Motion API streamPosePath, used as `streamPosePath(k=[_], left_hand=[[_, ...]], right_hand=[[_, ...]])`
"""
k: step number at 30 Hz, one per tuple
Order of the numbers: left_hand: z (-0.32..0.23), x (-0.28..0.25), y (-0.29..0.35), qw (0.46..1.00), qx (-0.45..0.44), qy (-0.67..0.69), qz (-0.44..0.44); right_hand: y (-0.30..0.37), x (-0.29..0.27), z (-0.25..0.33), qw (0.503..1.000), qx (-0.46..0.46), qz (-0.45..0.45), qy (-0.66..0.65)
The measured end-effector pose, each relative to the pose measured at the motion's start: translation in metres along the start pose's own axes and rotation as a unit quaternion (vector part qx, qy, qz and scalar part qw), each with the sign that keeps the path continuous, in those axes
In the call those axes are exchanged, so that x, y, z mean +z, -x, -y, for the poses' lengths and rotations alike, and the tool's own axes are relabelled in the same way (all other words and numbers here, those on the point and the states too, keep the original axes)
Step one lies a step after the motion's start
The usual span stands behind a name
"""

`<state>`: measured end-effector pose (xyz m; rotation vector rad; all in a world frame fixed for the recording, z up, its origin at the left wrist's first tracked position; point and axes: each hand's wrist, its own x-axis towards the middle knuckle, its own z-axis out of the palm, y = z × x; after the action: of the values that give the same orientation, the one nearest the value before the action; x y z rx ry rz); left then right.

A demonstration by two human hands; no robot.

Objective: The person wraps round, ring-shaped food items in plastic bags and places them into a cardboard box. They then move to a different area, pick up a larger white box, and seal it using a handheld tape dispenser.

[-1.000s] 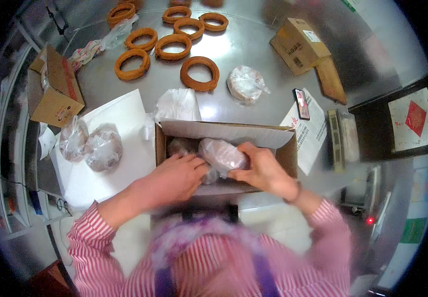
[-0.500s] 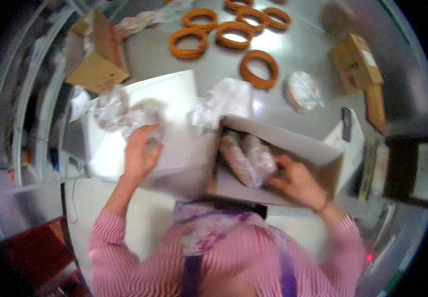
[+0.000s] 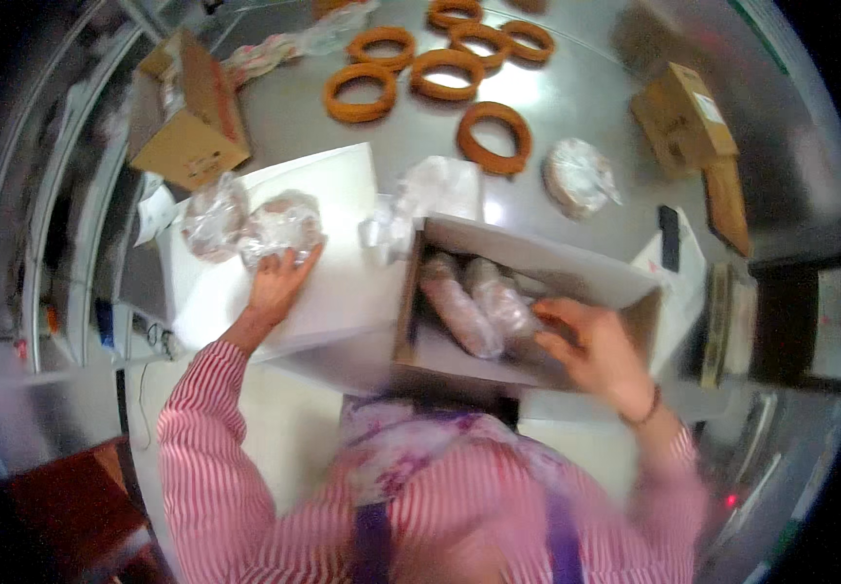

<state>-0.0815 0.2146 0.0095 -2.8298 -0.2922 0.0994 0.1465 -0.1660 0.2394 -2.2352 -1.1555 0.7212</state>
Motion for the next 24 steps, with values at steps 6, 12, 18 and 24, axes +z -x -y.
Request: streamPosePath(k=[6, 12, 18, 24], left_hand=[[0.012, -0.077, -0.023, 0.948, -0.080, 0.309, 0.012], [0.050, -0.243, -0.033, 0.735, -0.044, 0.676, -0.009], [-0.010, -0.385, -0.094, 0.763, 0.381, 0.520, 0.042], [-0.089, -0.356, -0.121, 0.621, 0.262, 0.737, -0.043]], right_hand=[[0.015, -0.029, -0.007, 0.994, -0.007, -0.097, -0.048], [0.011, -0.052, 0.009, 0.971, -0.111, -0.149, -0.149], [-0.002, -0.056, 0.059, 0.934, -0.275, -0.206, -0.098], [0.056, -0.068, 0.026, 0.966, -0.028, -0.254, -0.033]])
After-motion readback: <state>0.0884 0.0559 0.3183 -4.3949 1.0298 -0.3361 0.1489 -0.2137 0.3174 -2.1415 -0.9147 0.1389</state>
